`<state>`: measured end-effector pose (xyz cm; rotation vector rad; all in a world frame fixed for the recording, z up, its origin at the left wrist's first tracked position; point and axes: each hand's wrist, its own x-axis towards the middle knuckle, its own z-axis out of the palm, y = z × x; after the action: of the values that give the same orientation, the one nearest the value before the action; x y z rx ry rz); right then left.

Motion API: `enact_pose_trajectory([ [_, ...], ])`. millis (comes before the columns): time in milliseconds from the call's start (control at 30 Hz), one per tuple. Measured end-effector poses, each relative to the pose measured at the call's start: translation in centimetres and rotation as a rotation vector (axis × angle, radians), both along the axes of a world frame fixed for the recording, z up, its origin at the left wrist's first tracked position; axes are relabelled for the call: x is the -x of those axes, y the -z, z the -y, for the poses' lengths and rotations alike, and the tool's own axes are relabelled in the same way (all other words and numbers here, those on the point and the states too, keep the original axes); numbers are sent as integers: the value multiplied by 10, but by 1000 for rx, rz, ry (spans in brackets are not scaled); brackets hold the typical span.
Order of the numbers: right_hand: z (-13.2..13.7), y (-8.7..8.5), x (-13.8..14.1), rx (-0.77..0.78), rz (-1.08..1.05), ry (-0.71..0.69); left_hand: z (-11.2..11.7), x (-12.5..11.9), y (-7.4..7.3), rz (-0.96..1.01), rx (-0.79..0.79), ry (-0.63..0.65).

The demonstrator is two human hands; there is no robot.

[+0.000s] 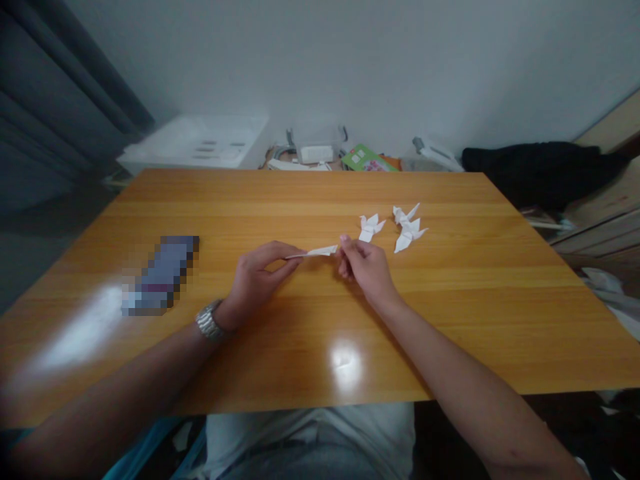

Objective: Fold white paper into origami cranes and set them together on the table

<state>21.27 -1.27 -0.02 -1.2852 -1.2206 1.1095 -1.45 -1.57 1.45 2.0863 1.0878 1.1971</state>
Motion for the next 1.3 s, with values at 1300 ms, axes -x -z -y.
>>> enact_pose_trajectory([
  [1300, -18, 20, -15, -402, 894, -316, -17, 16, 11, -677, -218, 482],
])
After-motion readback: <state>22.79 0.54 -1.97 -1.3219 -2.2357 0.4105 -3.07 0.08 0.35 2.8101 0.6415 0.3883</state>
